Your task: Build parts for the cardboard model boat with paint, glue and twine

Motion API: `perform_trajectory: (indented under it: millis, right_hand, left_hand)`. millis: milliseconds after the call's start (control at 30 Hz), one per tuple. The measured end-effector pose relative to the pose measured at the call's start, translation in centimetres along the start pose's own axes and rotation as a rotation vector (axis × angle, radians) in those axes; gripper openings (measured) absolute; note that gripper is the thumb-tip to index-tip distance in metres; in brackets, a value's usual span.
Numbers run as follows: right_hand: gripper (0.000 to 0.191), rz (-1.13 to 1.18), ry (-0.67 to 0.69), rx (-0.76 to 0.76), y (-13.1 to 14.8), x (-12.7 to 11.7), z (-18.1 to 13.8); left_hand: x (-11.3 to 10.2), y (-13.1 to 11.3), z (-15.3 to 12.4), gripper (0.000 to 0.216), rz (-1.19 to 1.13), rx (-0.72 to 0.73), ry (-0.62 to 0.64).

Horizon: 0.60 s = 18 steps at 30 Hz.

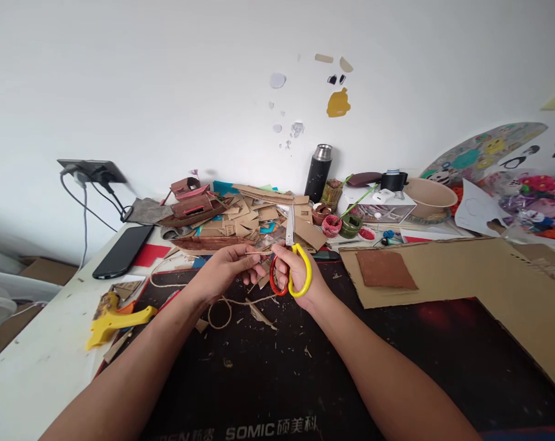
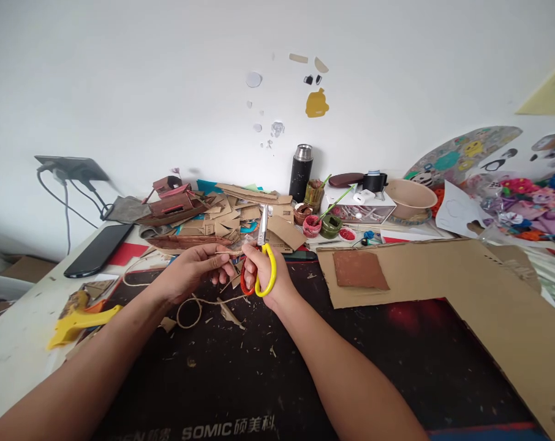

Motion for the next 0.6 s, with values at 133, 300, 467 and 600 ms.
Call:
perform_trajectory:
  millis: [133,300,467,600]
  right_hand:
    - [0.052,0.008,-0.016,-0.004,0.07,-0.11,0.03]
    - [0.053,0.017,-0.012,0.007,-0.19,-0.14,0.1]
    - [0.052,0.008,-0.002,0.0,-0.37,-0.17,0.15]
    - [0.051,-0.003,-0.008,0.008,-0.38,-0.16,0.11]
  left_hand:
    - [-0.8,-0.08,0.12,0.047,-0.139,0.026,-0.077]
    - [-1.06,-0.18,0.14,0.046,-0.224,0.034,-0.108]
    - [-1.25,-0.53,0.12,0.042,-0.238,0.078,-0.137]
    - [-1.16,-0.62,0.08,0.045,-0.241,0.085,-0.143]
Point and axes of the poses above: each hand's wrist, its own z-axis towards the middle knuckle, its own x-axis out of the palm, y = z × x, the point moved 8 cm from there along z, towards the middle knuckle, and after that the axes turned 8 degrees about -z, right-handed, at the moved point
